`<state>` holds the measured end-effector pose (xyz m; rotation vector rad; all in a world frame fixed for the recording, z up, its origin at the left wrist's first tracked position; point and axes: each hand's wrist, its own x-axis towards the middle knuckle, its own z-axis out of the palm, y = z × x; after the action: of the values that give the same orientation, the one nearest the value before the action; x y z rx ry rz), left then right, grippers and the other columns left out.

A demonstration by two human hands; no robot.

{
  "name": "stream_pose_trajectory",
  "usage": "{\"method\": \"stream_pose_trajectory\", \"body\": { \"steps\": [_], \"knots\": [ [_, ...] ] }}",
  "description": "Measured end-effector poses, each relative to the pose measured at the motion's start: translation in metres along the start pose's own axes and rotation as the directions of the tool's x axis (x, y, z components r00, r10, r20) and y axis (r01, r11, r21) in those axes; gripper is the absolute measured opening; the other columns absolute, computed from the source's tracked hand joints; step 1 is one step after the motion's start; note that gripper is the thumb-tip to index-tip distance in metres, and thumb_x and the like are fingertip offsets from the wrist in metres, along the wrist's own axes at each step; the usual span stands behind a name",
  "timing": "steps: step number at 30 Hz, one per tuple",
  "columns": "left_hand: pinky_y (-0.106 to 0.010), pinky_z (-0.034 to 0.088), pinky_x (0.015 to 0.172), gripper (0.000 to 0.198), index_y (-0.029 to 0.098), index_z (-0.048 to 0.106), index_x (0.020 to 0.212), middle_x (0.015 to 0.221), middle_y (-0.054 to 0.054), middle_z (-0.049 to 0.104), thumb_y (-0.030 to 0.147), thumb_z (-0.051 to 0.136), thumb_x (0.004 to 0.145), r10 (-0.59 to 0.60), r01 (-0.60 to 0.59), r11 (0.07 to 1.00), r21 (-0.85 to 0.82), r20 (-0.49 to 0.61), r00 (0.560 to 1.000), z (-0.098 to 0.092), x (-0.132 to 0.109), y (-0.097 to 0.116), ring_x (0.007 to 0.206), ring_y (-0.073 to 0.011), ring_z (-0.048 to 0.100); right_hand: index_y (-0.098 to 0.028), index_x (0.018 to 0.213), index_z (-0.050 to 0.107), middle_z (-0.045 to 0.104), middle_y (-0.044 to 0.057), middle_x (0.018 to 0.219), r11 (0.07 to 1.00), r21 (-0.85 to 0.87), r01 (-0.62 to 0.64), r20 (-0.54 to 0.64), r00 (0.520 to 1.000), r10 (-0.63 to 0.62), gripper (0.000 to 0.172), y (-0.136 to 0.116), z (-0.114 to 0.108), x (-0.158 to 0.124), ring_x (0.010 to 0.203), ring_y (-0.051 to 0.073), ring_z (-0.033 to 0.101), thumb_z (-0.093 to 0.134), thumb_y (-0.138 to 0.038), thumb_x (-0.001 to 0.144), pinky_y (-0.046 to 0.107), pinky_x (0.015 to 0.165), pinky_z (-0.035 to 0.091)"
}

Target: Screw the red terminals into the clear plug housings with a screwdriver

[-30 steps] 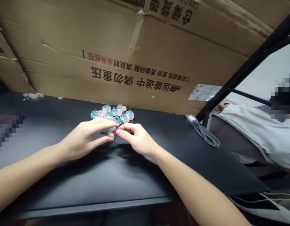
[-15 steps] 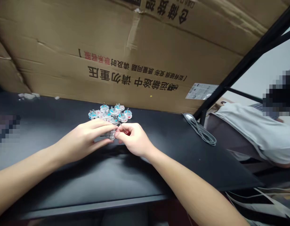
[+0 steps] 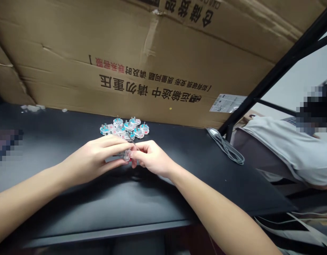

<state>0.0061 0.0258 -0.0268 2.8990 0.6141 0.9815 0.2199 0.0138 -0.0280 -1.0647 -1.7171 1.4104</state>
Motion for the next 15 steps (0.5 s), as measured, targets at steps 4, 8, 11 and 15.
{"method": "stream_pose_trajectory", "body": {
  "steps": [4,8,11,15],
  "knots": [
    [-0.036,0.055,0.090,0.033,0.019,0.066,0.122,0.115,-0.010,0.074,0.035,0.062,0.094,-0.174,0.172,0.983,-0.069,-0.025,0.984,-0.001,0.001,0.000,0.102,-0.0243,0.069,-0.016,0.067,0.062,0.059,-0.002,0.058,0.984,-0.171,0.047,-0.124,0.990,-0.069,0.021,-0.002,-0.005,-0.002,0.052,0.009,0.046,0.063,-0.033,0.080,0.024,0.053,0.033],
    [-0.033,0.055,0.079,0.039,0.019,0.068,0.116,0.103,-0.006,0.077,0.049,0.060,0.092,-0.446,0.458,0.873,-0.169,0.105,0.889,-0.018,0.005,-0.004,0.089,-0.0234,0.072,-0.016,0.067,0.069,0.062,-0.001,0.059,0.824,-0.565,-0.031,-0.021,1.000,0.023,0.017,-0.007,-0.014,-0.003,0.055,0.011,0.050,0.063,-0.027,0.079,0.025,0.055,0.034],
    [-0.031,0.054,0.073,0.032,0.025,0.074,0.106,0.102,-0.004,0.078,0.048,0.064,0.087,-0.447,0.477,0.879,-0.014,0.324,0.834,-0.029,0.002,-0.014,0.087,-0.0248,0.072,-0.017,0.071,0.071,0.067,0.001,0.064,0.699,-0.713,-0.058,-0.034,0.998,0.048,0.024,-0.004,-0.019,-0.001,0.057,0.012,0.054,0.065,-0.037,0.084,0.026,0.057,0.034],
    [-0.032,0.054,0.076,0.024,0.027,0.078,0.101,0.106,-0.005,0.078,0.039,0.063,0.086,-0.446,0.430,0.890,0.151,0.485,0.752,-0.035,-0.015,-0.038,0.092,-0.0262,0.073,-0.018,0.082,0.071,0.073,0.003,0.081,0.697,-0.717,-0.024,-0.117,0.989,-0.086,0.029,0.005,-0.024,0.003,0.070,0.014,0.061,0.054,-0.038,0.094,0.026,0.065,0.038]
  ]
}}
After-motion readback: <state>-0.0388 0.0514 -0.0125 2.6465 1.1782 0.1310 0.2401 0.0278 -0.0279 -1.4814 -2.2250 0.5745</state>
